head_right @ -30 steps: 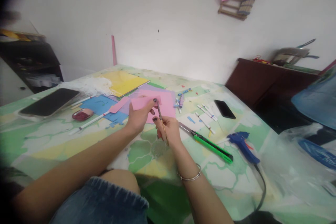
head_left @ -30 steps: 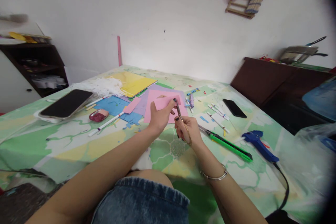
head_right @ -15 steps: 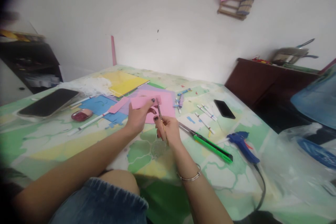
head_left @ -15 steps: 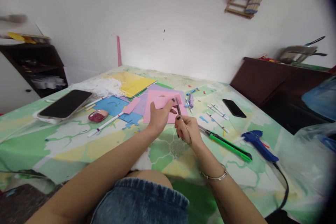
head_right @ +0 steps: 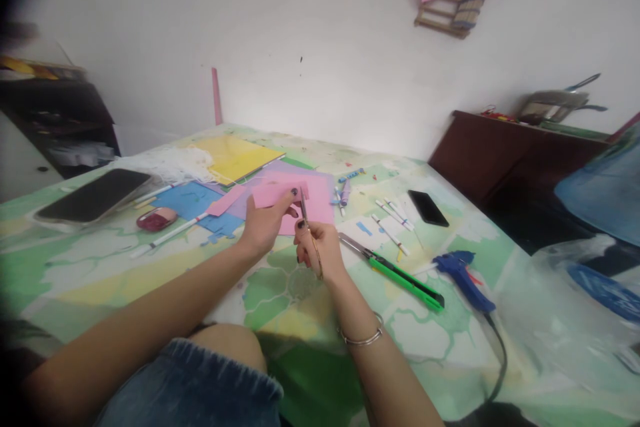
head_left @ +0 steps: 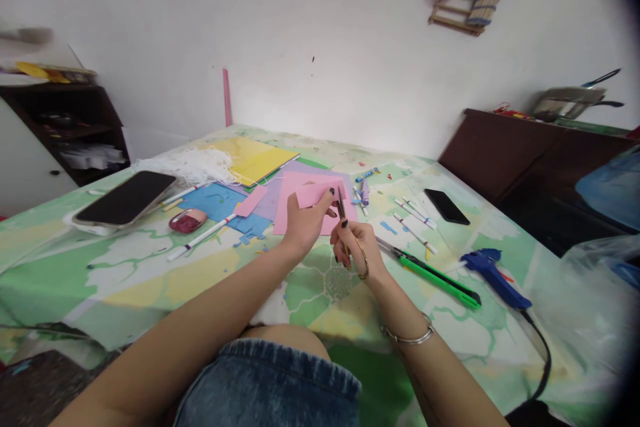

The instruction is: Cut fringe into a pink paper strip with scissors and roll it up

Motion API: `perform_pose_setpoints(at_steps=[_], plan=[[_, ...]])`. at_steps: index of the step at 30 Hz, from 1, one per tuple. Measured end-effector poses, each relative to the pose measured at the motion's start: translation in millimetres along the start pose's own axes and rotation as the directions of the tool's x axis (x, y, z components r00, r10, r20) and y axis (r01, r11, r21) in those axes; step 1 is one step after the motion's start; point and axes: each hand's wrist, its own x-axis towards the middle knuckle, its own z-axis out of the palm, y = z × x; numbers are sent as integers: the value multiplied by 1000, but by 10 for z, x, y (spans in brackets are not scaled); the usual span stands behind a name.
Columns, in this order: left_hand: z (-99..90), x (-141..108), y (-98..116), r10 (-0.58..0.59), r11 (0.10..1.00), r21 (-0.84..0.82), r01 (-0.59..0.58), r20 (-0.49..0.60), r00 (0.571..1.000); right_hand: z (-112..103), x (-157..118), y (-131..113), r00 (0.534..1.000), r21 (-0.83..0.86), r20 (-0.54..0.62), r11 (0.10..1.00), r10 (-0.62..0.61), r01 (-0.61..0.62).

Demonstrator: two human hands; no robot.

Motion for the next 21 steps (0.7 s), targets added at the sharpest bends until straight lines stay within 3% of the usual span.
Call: perform_pose_setpoints(at_steps=[21], plan=[[8, 3, -10, 8, 1000, -7, -9, -5, 1000, -5, 15, 43, 999, -47, -45, 999, 1, -3]])
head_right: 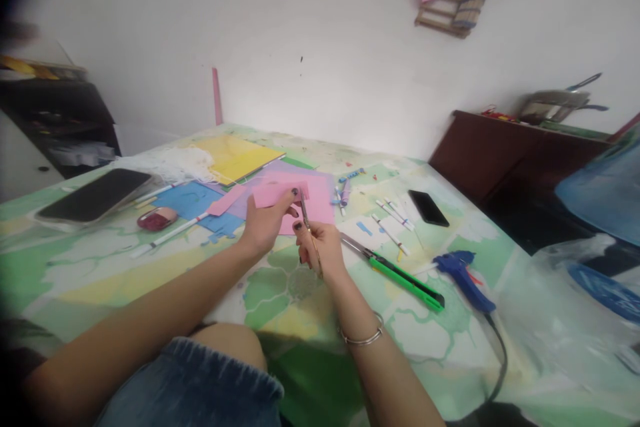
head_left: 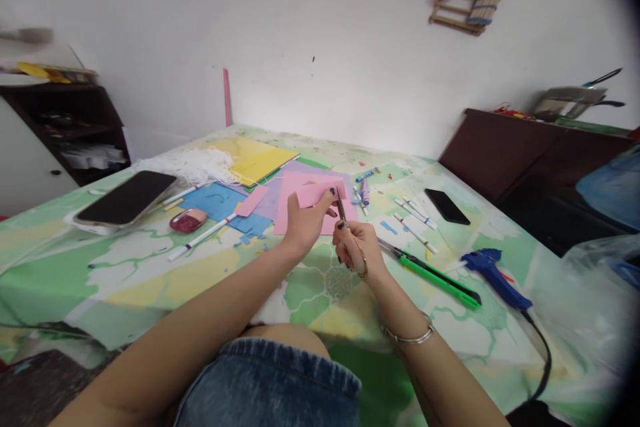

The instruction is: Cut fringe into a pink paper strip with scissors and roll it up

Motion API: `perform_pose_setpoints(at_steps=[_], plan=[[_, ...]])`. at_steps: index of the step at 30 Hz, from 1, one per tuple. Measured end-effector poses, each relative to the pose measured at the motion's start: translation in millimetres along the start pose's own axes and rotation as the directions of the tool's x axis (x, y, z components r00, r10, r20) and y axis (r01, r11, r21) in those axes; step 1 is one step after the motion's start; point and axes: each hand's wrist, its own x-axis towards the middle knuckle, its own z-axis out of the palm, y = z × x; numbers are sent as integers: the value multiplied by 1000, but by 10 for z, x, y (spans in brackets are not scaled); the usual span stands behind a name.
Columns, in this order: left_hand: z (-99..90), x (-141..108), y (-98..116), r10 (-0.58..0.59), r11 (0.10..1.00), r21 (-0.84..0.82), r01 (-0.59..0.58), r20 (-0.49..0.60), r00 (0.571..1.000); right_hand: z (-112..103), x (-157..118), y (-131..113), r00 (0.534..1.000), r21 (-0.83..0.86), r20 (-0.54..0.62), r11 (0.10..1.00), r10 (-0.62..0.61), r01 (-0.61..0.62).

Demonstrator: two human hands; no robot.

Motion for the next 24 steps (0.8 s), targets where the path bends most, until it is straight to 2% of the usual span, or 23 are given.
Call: perform_pose_setpoints(at_steps=[13, 24], plan=[[-5, 10, -26, 20, 1000, -11, -20, 10, 1000, -8, 3, 43, 1000, -27, -19, 1000, -12, 12], [-8, 19, -37, 23, 1000, -19, -23, 20, 1000, 19, -15, -33, 998, 53, 56, 999, -2, -1]])
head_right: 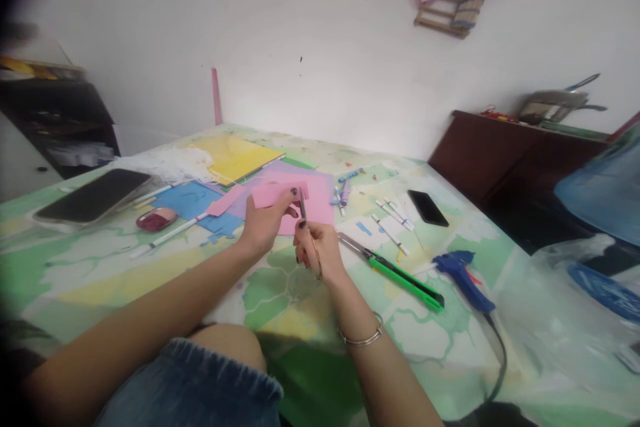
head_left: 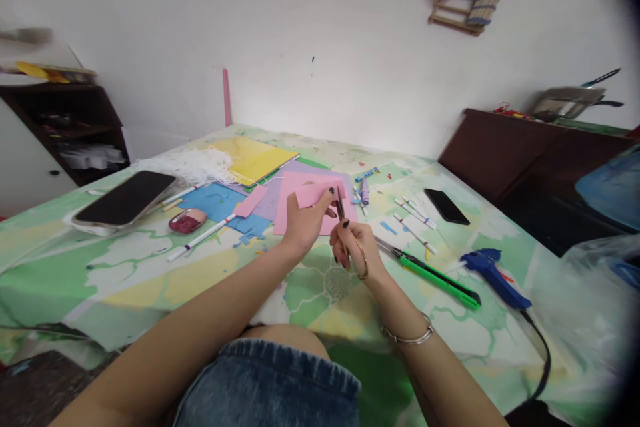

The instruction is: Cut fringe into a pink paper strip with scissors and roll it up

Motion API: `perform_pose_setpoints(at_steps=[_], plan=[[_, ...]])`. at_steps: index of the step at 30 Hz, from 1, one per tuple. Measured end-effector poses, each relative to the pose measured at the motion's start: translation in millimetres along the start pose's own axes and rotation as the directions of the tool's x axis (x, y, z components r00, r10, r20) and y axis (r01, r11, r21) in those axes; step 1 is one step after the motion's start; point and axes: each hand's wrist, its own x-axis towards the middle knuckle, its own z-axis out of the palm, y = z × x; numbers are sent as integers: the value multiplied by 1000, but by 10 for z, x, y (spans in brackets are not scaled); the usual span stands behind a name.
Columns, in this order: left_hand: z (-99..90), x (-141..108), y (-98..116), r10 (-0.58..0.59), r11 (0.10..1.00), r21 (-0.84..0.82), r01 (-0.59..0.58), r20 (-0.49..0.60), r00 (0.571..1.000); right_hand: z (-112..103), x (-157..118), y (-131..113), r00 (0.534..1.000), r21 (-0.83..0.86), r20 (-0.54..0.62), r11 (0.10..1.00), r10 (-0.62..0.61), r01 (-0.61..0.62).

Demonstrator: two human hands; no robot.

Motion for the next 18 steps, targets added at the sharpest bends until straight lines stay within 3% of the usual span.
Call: perform_pose_setpoints(at_steps=[18], plan=[[2, 1, -1, 0, 1000, 5, 0, -4, 1000, -7, 9, 26, 999, -12, -31, 1000, 11, -11]])
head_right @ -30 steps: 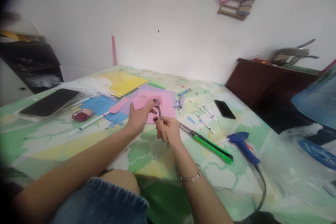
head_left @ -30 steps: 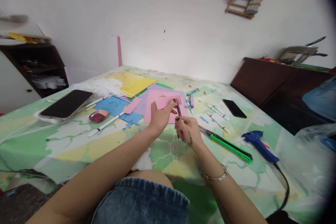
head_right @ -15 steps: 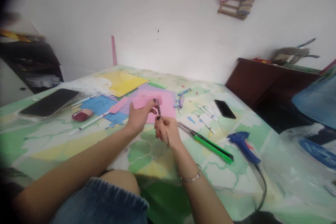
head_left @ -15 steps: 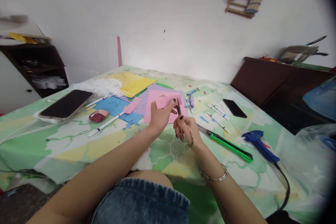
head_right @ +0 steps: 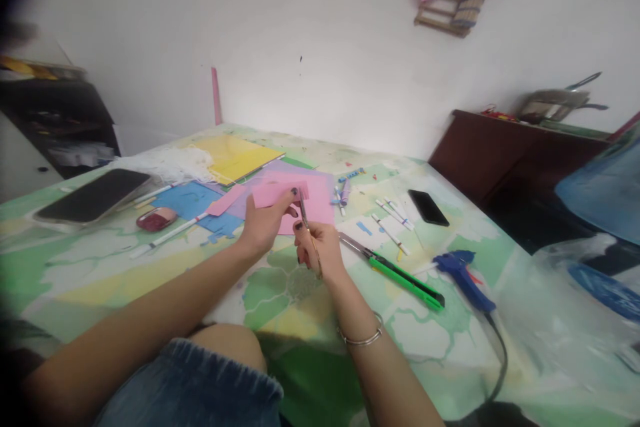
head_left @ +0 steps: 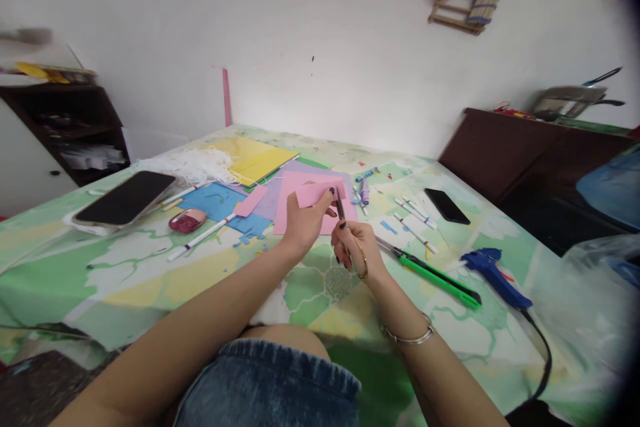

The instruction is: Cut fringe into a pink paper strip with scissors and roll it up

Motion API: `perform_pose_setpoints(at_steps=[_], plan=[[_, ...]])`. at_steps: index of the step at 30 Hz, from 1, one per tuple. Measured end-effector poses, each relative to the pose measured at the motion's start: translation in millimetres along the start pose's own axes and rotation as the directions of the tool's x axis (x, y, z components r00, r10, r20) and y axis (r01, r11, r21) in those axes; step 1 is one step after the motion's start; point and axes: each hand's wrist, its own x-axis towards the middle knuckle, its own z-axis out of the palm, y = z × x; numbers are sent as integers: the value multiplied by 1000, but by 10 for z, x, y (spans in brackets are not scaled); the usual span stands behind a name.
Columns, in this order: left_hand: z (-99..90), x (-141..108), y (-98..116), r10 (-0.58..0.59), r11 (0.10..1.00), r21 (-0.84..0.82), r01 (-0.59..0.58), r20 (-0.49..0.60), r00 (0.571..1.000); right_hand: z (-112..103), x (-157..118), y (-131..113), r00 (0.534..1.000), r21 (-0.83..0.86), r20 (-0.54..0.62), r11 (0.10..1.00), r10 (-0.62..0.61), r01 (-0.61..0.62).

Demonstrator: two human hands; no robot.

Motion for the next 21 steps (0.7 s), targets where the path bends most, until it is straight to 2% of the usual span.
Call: perform_pose_setpoints(at_steps=[21], plan=[[4, -11, 45, -14, 1000, 13, 14, -11, 1000, -6, -1, 24, 999, -76, -35, 997, 6, -8]])
